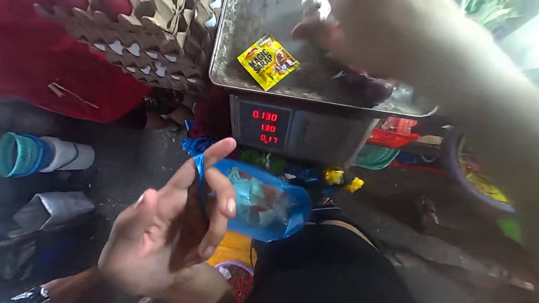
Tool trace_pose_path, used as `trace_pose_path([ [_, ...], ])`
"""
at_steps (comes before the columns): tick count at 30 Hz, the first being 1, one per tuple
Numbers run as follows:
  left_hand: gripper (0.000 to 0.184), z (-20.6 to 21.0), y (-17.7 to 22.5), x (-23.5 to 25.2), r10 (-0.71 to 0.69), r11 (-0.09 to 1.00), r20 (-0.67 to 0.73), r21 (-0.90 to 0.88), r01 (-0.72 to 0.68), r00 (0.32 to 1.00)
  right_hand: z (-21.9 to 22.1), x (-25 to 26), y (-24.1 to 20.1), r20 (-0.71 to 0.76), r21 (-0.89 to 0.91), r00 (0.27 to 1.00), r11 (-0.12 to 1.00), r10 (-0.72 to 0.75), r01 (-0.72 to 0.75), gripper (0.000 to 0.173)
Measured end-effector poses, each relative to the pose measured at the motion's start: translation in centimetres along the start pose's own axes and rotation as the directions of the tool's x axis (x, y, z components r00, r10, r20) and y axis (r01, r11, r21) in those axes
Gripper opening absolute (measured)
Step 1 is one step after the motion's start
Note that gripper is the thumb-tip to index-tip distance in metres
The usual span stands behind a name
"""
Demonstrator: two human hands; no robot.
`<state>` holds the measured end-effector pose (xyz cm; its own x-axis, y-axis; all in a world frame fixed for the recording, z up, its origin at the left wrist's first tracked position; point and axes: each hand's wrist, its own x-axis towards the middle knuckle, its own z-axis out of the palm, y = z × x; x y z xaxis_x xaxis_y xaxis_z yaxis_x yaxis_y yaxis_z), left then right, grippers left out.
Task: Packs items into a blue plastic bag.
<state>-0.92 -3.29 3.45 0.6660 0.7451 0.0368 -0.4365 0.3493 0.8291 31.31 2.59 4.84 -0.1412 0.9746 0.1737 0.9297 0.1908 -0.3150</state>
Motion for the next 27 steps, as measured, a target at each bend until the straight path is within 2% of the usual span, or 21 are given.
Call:
trace_pose_path([
  [1, 0.07, 0.6, 0.2, 0.5, -0.025, 1.0, 0.007, -0.008, 0.025, 1.0, 0.4, -2.0, -2.2, -0.069, 0.118, 0.987, 0.981, -0.144, 0.151, 0.034],
  [2, 0.069, 1.3, 0.3, 1.0, -0.055, 0.998, 0.016, -0.022, 0.055, 0.998, 1.5, -3.8, -4.3, -0.118, 0.293, 0.951, 0.905, -0.287, 0.309, 0.022],
  [3, 0.069, 2.0, 0.6, 1.6, -0.089, 0.995, 0.038, -0.033, 0.091, 0.995, 3.0, -5.2, -6.2, -0.088, 0.456, 0.915, 0.8, -0.395, 0.389, 0.019],
  [4, 0.068, 2.5, 0.7, 2.2, -0.115, 0.992, 0.069, -0.036, 0.117, 0.991, 4.4, -6.1, -7.7, 0.031, 0.529, 0.888, 0.761, -0.46, 0.376, 0.019],
  [5, 0.066, 3.0, 0.9, 2.8, -0.131, 0.991, 0.09, -0.015, 0.133, 0.987, 5.5, -6.5, -8.7, 0.183, 0.523, 0.862, 0.789, -0.473, 0.322, 0.018],
  [6, 0.063, 3.2, 1.1, 3.3, -0.137, 0.99, 0.104, 0.043, 0.133, 0.985, 6.5, -6.6, -9.2, 0.321, 0.468, 0.846, 0.848, -0.425, 0.249, 0.026],
  [8, 0.052, 3.0, 1.3, 4.1, -0.097, 0.946, 0.08, 0.319, 0.067, 0.992, 8.1, -5.7, -9.0, 0.503, 0.347, 0.817, 0.932, -0.282, 0.108, 0.062],
  [9, 0.045, 2.9, 1.1, 4.3, -0.038, 0.86, 0.029, 0.51, 0.018, 0.999, 8.2, -4.9, -8.7, 0.591, 0.304, 0.779, 0.952, -0.212, 0.028, 0.077],
  [10, 0.039, 2.7, 0.5, 4.4, 0.053, 0.7, -0.025, 0.714, -0.019, 0.998, 8.2, -4.2, -8.6, 0.645, 0.276, 0.747, 0.961, -0.163, -0.029, 0.082],
  [11, 0.045, 2.6, -0.3, 4.4, 0.143, 0.428, -0.066, 0.904, -0.001, 0.988, 7.9, -3.7, -8.5, 0.666, 0.267, 0.732, 0.962, -0.142, -0.056, 0.076],
  [12, 0.06, 2.6, -1.1, 4.3, 0.222, 0.099, -0.098, 0.992, 0.077, 0.97, 7.6, -3.2, -8.5, 0.672, 0.273, 0.728, 0.96, -0.138, -0.069, 0.066],
  [13, 0.074, 2.7, -2.0, 4.3, 0.256, -0.186, -0.124, 0.967, 0.175, 0.959, 7.5, -2.6, -8.5, 0.672, 0.279, 0.726, 0.958, -0.149, -0.061, 0.057],
  [14, 0.084, 2.8, -2.9, 4.3, 0.258, -0.397, -0.176, 0.877, 0.27, 0.95, 7.3, -2.1, -8.6, 0.666, 0.284, 0.729, 0.957, -0.155, -0.056, 0.051],
  [15, 0.089, 2.6, -3.7, 4.4, 0.247, -0.55, -0.233, 0.765, 0.334, 0.94, 6.9, -1.8, -8.8, 0.666, 0.284, 0.729, 0.958, -0.162, -0.047, 0.049],
  [16, 0.09, 2.1, -4.3, 4.5, 0.231, -0.645, -0.268, 0.677, 0.353, 0.935, 6.3, -1.5, -9.2, 0.671, 0.274, 0.721, 0.961, -0.173, -0.025, 0.049],
  [18, 0.08, 0.9, -5.0, 4.7, 0.173, -0.709, -0.293, 0.626, 0.326, 0.94, 4.8, -1.5, -10.3, 0.675, 0.221, 0.711, 0.974, -0.196, 0.058, 0.049],
  [20, 0.067, 0.2, -4.7, 4.7, 0.115, -0.722, -0.199, 0.656, 0.219, 0.973, 3.7, -1.6, -12.0, 0.685, 0.086, 0.702, 0.978, -0.197, 0.192, 0.037],
  [23, 0.076, 1.8, -2.0, 5.2, 0.024, -0.74, -0.123, 0.665, 0.101, 0.992, 3.4, -1.9, -13.1, 0.726, -0.057, 0.652, 0.926, -0.218, 0.373, 0.032],
  [25, 0.081, 3.1, -0.6, 4.8, 0.029, -0.683, -0.05, 0.728, 0.056, 0.998, 3.2, -2.4, -13.0, 0.724, -0.077, 0.647, 0.904, -0.239, 0.42, 0.029],
  [27, 0.08, 3.8, 0.0, 3.9, 0.081, -0.56, 0.08, 0.828, -0.021, 0.993, 3.3, -3.2, -12.9, 0.713, -0.111, 0.669, 0.907, -0.212, 0.406, 0.034],
])
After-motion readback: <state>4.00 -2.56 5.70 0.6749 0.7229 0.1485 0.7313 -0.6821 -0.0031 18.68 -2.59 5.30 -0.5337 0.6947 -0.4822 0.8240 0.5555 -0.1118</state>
